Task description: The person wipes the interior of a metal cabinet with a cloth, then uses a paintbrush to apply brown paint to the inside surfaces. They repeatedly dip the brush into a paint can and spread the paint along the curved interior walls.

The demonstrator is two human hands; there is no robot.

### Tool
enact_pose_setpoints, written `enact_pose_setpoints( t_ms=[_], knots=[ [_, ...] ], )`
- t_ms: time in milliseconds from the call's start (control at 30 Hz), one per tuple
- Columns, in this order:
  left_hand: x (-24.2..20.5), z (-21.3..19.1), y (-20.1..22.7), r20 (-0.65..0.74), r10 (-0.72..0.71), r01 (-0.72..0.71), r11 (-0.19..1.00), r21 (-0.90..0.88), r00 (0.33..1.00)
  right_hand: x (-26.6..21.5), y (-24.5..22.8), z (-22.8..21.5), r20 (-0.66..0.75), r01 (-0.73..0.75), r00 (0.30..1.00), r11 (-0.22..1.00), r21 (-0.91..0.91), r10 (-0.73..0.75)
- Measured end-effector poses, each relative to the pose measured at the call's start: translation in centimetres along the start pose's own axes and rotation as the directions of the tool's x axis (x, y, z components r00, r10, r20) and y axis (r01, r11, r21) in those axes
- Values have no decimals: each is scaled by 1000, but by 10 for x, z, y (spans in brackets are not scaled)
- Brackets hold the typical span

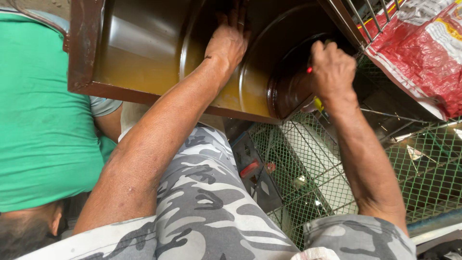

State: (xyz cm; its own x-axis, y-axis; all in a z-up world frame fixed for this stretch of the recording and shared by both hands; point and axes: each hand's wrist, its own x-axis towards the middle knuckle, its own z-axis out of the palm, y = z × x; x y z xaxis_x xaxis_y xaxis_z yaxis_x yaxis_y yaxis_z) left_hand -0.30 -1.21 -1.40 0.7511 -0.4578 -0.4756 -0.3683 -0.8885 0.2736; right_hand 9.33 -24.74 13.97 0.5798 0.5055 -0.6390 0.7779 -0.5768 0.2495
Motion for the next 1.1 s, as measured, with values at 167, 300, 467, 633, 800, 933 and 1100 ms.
enact_pose_setpoints(
  t_ms=[167, 300, 467, 633, 800, 933, 1100],
  knots=[
    [0, 4, 4, 31, 9, -11, 998, 55, 999, -28, -65, 4, 118, 18, 991, 930, 366, -65],
    [8, 0, -3, -94, -74, 71, 997, -38, 993, -28, -77, -21, 307, -113, 948, 817, 565, -81],
    [-3, -8, 1, 68, 48, -47, 999, -15, 997, -14, -57, -40, 589, -294, 800, 786, 544, -109],
    [-11, -22, -7, 79, 21, -31, 992, 122, 997, 14, -55, -20, 505, -249, 856, 772, 585, -107],
    [-10, -22, -9, 12, -37, 36, 994, 107, 999, 24, -47, 14, 226, -60, 971, 847, 528, -73],
    [-10, -21, -6, 41, 7, -11, 996, 89, 999, 18, -39, 25, 100, -77, 994, 903, 422, 37],
    [-8, -18, -8, 42, 8, -12, 994, 106, 999, 10, -23, 10, 12, -84, 996, 980, 183, 83]
  ],
)
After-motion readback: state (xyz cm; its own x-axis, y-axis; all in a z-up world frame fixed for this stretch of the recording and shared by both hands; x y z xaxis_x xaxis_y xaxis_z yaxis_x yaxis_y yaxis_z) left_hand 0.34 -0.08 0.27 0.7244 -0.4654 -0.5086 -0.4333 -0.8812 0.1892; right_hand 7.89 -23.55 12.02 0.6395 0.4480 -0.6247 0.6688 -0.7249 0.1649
